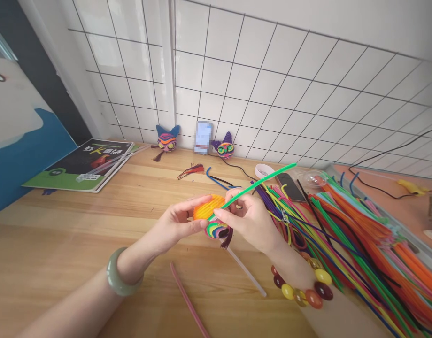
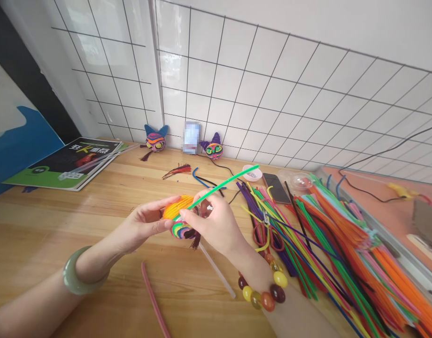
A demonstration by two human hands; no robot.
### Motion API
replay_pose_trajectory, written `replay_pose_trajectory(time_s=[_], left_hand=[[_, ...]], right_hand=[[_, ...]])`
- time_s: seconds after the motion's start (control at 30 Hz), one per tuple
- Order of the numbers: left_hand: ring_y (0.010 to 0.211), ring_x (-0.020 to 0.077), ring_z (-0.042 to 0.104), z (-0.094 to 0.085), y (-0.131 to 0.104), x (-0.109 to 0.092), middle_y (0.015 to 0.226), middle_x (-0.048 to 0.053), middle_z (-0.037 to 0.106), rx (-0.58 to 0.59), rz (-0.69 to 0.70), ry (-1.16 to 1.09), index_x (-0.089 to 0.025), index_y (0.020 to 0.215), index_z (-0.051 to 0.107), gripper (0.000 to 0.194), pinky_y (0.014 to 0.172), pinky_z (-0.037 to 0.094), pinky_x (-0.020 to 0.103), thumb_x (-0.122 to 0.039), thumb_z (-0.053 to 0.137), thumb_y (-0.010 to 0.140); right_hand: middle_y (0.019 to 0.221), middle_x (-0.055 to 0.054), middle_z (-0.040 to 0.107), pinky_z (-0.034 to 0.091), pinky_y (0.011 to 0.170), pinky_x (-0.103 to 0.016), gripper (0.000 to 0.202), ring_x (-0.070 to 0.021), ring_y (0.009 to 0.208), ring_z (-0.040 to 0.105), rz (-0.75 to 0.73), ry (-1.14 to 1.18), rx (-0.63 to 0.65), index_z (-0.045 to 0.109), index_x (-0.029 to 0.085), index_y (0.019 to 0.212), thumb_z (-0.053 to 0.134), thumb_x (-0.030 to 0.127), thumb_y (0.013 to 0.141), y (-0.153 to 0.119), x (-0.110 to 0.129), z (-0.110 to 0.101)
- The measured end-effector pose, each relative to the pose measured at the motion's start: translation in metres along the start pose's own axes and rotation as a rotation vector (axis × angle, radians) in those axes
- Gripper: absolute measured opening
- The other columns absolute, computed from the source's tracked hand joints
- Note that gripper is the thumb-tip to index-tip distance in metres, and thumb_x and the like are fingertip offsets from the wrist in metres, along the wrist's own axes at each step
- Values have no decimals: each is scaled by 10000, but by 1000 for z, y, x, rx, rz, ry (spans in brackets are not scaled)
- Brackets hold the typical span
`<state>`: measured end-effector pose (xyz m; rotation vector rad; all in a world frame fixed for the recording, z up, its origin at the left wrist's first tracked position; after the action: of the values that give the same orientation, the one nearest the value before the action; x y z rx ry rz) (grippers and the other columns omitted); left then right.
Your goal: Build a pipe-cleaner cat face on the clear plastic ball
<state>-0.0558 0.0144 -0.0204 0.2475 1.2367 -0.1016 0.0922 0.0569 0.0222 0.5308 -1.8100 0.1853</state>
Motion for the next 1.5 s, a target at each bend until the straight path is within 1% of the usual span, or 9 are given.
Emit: replay_pose_trajectory(time_s=[0.13, 0.33, 0.47, 0.6, 0.67, 0.87, 1.03, 1.2, 1.5], left_hand=[[1112, 228, 554, -1, 1, 1, 1216, 34, 620, -10, 9, -38, -290, 1206, 561, 525, 898, 474, 332, -152, 706, 720], [1166, 268, 501, -7, 3, 1, 1277, 88, 559, -66, -6, -37, -255, 1273, 480, 661, 910, 454, 349, -165, 742, 673], [1189, 271, 481, -6, 3, -3, 1283, 93, 549, -49, -8, -60, -247, 1285, 458, 685, 902, 454, 325, -173, 742, 667], [1165, 272, 502, -7, 2, -4, 1296, 96, 539, -17, -16, -90, -259, 1310, 425, 704, 873, 469, 327, -186, 728, 679], [1150, 274, 515, -8, 2, -3, 1286, 93, 550, -1, -15, -97, -264, 1298, 443, 683, 869, 471, 332, -194, 726, 680], [1124, 293, 539, -7, 3, -8, 1225, 87, 607, 45, 19, -107, -230, 1164, 584, 544, 884, 460, 349, -212, 746, 645], [1098, 307, 557, -7, 3, -12, 1205, 100, 621, 67, 29, -130, -213, 1151, 600, 547, 893, 451, 379, -211, 754, 626], [1086, 306, 566, -9, 2, -11, 1206, 106, 619, 72, 25, -152, -215, 1161, 596, 570, 877, 457, 372, -206, 761, 616], [1093, 303, 558, -10, 3, -10, 1207, 111, 616, 61, 12, -150, -203, 1156, 596, 577, 926, 421, 384, -226, 764, 604]], right_hand=[[698, 11, 506, 472, 594, -273, 204, -145, 661, 533, 1, 14, -12, 534, 190, 752, 685, 321, 711, 1, 0, -1], [738, 4, 563, 472, 630, -257, 175, -125, 667, 553, -4, 150, -20, 555, 183, 799, 635, 337, 774, 2, 4, -5], [715, 11, 578, 475, 626, -243, 163, -114, 654, 560, 13, 193, -11, 569, 171, 803, 632, 320, 781, 1, 9, -6], [711, -3, 616, 497, 649, -258, 151, -133, 684, 596, -15, 160, -28, 598, 156, 766, 644, 299, 769, -1, 17, -9], [708, -10, 636, 508, 659, -270, 151, -145, 693, 613, -37, 137, -34, 610, 155, 763, 642, 302, 771, -1, 21, -10], [737, -29, 675, 530, 667, -281, 141, -164, 717, 639, -45, 117, -23, 629, 163, 771, 646, 303, 767, -3, 23, -14], [721, -23, 668, 538, 655, -281, 129, -160, 696, 632, -47, 154, -29, 624, 170, 748, 654, 295, 757, -3, 24, -15], [724, -19, 657, 531, 659, -277, 131, -151, 689, 622, -45, 201, -25, 625, 167, 735, 674, 288, 738, -3, 24, -15], [754, -22, 658, 505, 685, -279, 146, -152, 717, 619, -23, 215, 14, 634, 160, 755, 667, 302, 749, 1, 12, -13]])
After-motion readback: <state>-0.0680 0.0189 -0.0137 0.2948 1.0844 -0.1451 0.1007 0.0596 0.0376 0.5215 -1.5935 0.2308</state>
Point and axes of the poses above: each hand's wrist, its own y-axis towards the middle knuckle, its own z-axis out of the palm, x = y × z, the point moved 5 cm from there along y, towards the middle knuckle
